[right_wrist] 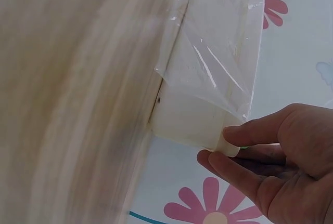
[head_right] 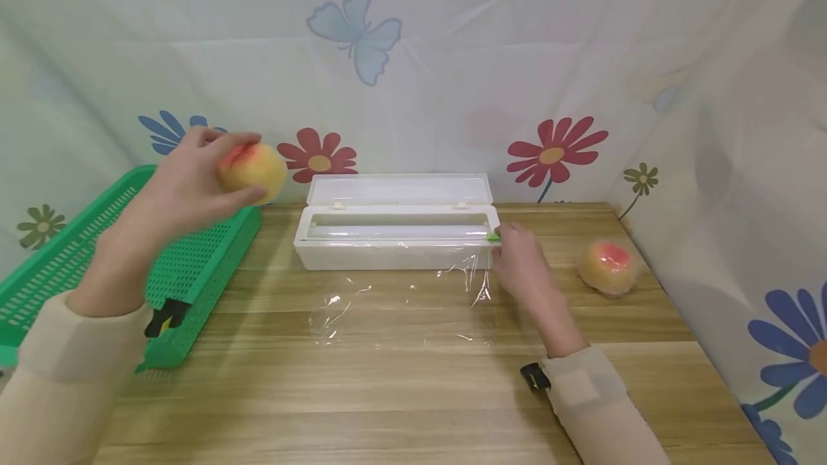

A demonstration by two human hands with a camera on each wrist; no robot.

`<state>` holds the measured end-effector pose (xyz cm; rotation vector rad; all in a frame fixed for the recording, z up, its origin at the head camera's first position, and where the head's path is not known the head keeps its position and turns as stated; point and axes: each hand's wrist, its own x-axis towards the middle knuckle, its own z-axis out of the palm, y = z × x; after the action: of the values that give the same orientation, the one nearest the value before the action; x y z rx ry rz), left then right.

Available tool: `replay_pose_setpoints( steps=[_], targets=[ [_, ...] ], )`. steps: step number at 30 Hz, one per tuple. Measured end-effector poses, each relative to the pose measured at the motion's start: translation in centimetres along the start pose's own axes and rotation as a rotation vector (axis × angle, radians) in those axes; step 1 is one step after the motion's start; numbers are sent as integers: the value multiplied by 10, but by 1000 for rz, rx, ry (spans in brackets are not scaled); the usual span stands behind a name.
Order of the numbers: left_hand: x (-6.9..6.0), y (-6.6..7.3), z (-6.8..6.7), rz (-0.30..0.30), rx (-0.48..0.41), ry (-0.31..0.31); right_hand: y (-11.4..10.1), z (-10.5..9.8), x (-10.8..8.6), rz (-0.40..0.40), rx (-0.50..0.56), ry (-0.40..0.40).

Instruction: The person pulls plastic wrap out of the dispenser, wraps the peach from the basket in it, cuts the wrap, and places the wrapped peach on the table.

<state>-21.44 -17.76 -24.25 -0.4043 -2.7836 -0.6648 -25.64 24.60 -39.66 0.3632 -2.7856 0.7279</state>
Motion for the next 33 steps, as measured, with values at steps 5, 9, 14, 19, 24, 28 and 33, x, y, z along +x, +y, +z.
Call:
replay_pose_setpoints(
  steps=[5, 9, 14, 19, 24, 28, 33],
  targets=[
    [-9, 16, 15, 40, -12, -15, 0, -1, 0, -3, -1, -1],
    [-15, 27, 36, 84, -40, -37, -1, -1, 0, 6, 2, -7],
    [-19, 38, 69, 154, -62, -87, 0, -1, 0, 27, 4, -22],
    [-22, 47, 94, 180, -85, -153, -1, -2, 1, 32, 1, -25],
    [-24, 51, 111, 212, -110, -184, -2, -2, 2, 25, 9, -21],
    [-25, 56, 127, 234, -127, -245, -2, -2, 1, 18, 11, -14],
    [-29, 61, 150, 299, -146, -307, -2, -2, 0, 15, 8, -11]
  ],
)
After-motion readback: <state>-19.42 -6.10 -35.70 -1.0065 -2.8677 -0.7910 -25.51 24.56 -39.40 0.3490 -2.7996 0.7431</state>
